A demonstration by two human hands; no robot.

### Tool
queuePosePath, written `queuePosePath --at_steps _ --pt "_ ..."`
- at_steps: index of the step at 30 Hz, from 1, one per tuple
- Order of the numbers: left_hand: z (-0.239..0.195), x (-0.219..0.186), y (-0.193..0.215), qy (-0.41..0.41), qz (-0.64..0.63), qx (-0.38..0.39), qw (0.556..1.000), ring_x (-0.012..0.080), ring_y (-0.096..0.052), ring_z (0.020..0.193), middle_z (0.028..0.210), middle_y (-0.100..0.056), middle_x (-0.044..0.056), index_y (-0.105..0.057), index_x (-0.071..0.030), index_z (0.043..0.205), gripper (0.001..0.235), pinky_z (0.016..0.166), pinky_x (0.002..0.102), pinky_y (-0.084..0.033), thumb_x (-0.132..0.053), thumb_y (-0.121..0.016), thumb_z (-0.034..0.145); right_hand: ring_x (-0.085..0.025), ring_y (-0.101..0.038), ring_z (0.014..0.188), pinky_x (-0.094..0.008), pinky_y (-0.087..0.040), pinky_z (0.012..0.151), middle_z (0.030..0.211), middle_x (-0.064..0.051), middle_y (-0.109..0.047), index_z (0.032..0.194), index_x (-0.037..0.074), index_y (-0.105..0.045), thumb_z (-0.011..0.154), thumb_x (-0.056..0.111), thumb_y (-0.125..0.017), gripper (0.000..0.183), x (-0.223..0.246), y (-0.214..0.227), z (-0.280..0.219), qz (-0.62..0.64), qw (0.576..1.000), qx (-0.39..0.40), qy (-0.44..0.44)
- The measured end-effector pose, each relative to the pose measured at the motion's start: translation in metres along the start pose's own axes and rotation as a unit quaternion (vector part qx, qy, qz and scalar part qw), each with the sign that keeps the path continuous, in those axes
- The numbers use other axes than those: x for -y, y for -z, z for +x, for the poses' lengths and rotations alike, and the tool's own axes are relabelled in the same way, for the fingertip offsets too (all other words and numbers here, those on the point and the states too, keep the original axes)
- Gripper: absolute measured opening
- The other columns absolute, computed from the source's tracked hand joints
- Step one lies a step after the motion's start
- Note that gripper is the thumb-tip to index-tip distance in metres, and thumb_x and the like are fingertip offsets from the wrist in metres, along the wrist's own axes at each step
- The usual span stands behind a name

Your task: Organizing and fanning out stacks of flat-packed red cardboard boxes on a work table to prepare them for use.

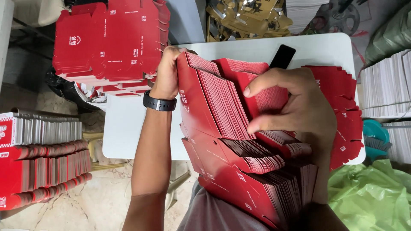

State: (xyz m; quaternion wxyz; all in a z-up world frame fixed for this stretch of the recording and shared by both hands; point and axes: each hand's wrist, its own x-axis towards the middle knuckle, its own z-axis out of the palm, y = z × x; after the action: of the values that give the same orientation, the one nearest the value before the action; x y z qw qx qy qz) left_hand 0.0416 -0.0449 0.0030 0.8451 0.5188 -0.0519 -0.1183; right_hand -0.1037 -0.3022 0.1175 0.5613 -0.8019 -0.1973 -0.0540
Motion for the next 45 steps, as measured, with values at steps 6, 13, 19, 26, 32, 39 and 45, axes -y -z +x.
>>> queuePosePath --at_steps 6,13,19,26,32,39,45 --pt "-0.003 -0.002 -0.012 -0.041 0.051 0.047 0.997 0.0078 -0.017 0.06 0.063 -0.023 -0.007 -0.027 -0.02 0.059 0.032 0.055 0.029 -0.016 -0.02 -0.047 0.084 -0.012 -0.07 0.089 -0.023 -0.052 0.083 0.095 -0.004 -0.075 0.09 0.005 -0.071 0.051 0.009 -0.103 0.051 -0.018 0.015 0.002 -0.035 0.999 0.023 0.011" --pt "-0.01 -0.005 -0.023 -0.038 0.051 0.043 0.997 0.0085 -0.014 0.062 0.065 -0.021 -0.007 -0.024 -0.02 0.061 0.031 0.056 0.03 -0.014 -0.019 -0.046 0.083 -0.013 -0.071 0.092 -0.024 -0.053 0.085 0.096 -0.004 -0.075 0.094 0.005 -0.072 0.051 0.01 -0.104 0.054 -0.034 0.028 0.002 -0.016 0.998 0.052 0.032" --pt "-0.013 0.003 -0.019 -0.04 0.038 0.014 0.998 0.0079 -0.015 0.062 0.066 -0.021 -0.008 -0.025 -0.021 0.062 0.033 0.056 0.03 -0.015 -0.019 -0.049 0.084 -0.013 -0.07 0.091 -0.024 -0.053 0.084 0.097 -0.003 -0.075 0.096 0.005 -0.072 0.051 0.011 -0.104 0.056 -0.042 0.032 0.001 -0.01 0.998 0.062 0.028" --pt "-0.022 -0.005 -0.024 -0.057 0.101 0.018 0.993 0.0074 -0.016 0.061 0.064 -0.023 -0.007 -0.026 -0.02 0.06 0.03 0.055 0.03 -0.015 -0.014 -0.045 0.083 -0.013 -0.071 0.092 -0.024 -0.055 0.085 0.096 -0.003 -0.075 0.097 0.005 -0.072 0.053 0.017 -0.102 0.055 -0.057 0.032 0.002 -0.005 0.995 0.076 0.057" --pt "-0.027 -0.008 -0.02 -0.065 0.112 0.009 0.992 0.007 -0.016 0.061 0.064 -0.022 -0.008 -0.026 -0.021 0.06 0.033 0.055 0.03 -0.015 -0.016 -0.046 0.086 -0.013 -0.072 0.091 -0.024 -0.055 0.086 0.095 -0.003 -0.076 0.097 0.006 -0.072 0.05 0.016 -0.102 0.056 -0.062 0.027 0.002 -0.002 0.995 0.075 0.065" --pt "-0.027 -0.006 -0.007 -0.031 0.066 -0.022 0.997 0.0075 -0.017 0.06 0.064 -0.022 -0.009 -0.027 -0.022 0.061 0.038 0.056 0.03 -0.016 -0.021 -0.053 0.089 -0.014 -0.072 0.09 -0.024 -0.055 0.084 0.094 -0.003 -0.076 0.097 0.006 -0.073 0.047 0.013 -0.104 0.059 -0.057 0.017 0.001 -0.011 0.996 0.062 0.057" --pt "-0.027 -0.01 0.002 -0.017 0.046 -0.026 0.998 0.0078 -0.022 0.061 0.067 -0.026 -0.007 -0.031 -0.022 0.064 0.035 0.058 0.029 -0.02 -0.022 -0.054 0.09 -0.015 -0.07 0.09 -0.024 -0.055 0.082 0.095 -0.006 -0.075 0.097 0.003 -0.072 0.049 0.007 -0.103 0.057 -0.041 0.006 0.0 -0.004 0.997 0.052 0.054"
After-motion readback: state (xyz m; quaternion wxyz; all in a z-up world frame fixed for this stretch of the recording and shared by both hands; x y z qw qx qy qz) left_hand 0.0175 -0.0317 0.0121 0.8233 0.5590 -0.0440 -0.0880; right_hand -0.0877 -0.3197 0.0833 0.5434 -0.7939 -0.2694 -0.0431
